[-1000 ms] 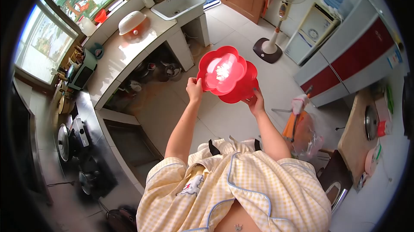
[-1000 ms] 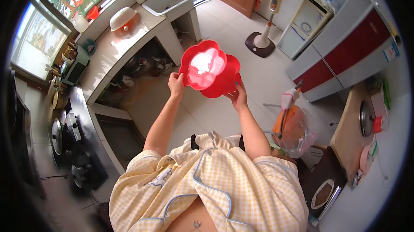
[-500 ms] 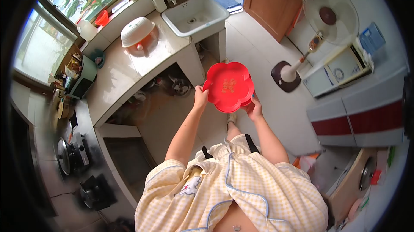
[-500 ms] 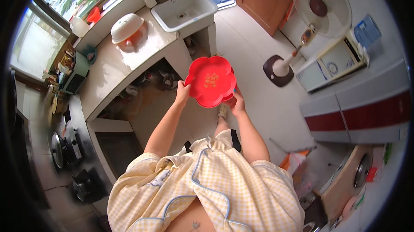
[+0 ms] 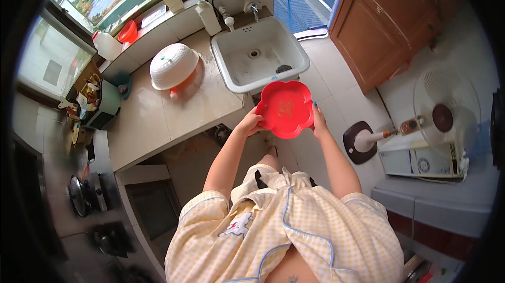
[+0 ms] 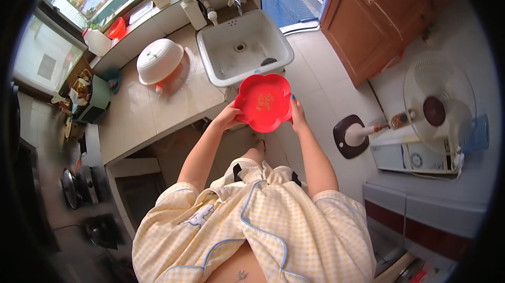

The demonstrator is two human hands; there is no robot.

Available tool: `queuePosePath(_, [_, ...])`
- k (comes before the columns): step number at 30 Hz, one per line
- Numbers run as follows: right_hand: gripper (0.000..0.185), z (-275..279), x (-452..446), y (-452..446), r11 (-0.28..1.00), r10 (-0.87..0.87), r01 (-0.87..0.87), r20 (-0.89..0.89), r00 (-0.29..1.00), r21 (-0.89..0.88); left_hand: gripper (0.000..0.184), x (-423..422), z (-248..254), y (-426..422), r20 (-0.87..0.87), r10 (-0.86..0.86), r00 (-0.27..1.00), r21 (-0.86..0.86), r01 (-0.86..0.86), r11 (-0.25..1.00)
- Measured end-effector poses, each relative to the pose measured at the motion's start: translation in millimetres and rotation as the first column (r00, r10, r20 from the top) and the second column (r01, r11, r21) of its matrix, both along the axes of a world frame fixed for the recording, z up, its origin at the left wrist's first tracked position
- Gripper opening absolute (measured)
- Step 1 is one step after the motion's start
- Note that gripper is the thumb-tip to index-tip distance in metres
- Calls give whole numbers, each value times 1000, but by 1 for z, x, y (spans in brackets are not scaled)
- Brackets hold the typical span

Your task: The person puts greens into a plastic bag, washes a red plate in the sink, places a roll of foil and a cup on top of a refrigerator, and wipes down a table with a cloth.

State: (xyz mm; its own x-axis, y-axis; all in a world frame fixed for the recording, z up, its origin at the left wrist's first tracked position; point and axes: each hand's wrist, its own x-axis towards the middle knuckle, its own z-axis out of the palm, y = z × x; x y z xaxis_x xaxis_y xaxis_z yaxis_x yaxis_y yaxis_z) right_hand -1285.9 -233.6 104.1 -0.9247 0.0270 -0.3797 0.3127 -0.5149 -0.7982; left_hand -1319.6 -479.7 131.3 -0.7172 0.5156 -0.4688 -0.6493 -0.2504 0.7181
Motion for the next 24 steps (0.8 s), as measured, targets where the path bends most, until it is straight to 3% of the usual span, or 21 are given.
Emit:
queuePosePath(1, [39,-4,-25,3,991,23,-24,7,1000,132,57,-19,-4,0,-4,8,1000,3,-8,1000])
queuePosePath(5, [34,-15,-104,2,983,-45,47,-16,999,176,54,-89,-16,0,8,-3,1000,64,2,998])
queuePosePath(7, [35,-12,-145,2,973,22,-18,-16,1000,229,46,-126,-13,2,147,51,988,13,-53,999])
queuePosePath(9, [36,-10,-180,0,971,86,-80,-15,996,227,41,-150,-20,-1,124,104,987,-13,-103,995])
queuePosePath(11, [38,-5,-216,-3,931,224,-241,92,970,275,37,-174,-41,-6,143,242,960,-42,-238,970])
queuePosePath(12, [38,-14,-238,-5,926,242,-260,100,965,272,34,-180,-31,-4,133,294,946,-124,-279,952])
queuePosePath(14, [36,-41,-285,-9,721,293,-103,-167,941,685,35,-198,-49,-7,85,349,933,-162,-332,929])
queuePosePath(16, [39,-18,-332,-17,622,346,-84,-177,921,779,38,-211,-56,-4,46,463,885,-191,-447,874])
queuePosePath(18, [43,3,-385,-31,630,414,-164,-150,898,759,38,-226,-61,1,39,565,824,-215,-545,810])
queuePosePath(21, [47,21,-451,-58,529,514,-98,-227,827,843,36,-251,-60,20,55,681,730,-250,-651,717])
queuePosePath(23, [49,24,-483,-72,398,555,329,-511,657,856,35,-272,-68,32,69,730,680,-281,-689,668])
queuePosePath(24, [49,23,-496,-75,407,566,313,-506,651,858,34,-283,-74,39,70,757,650,-300,-709,637])
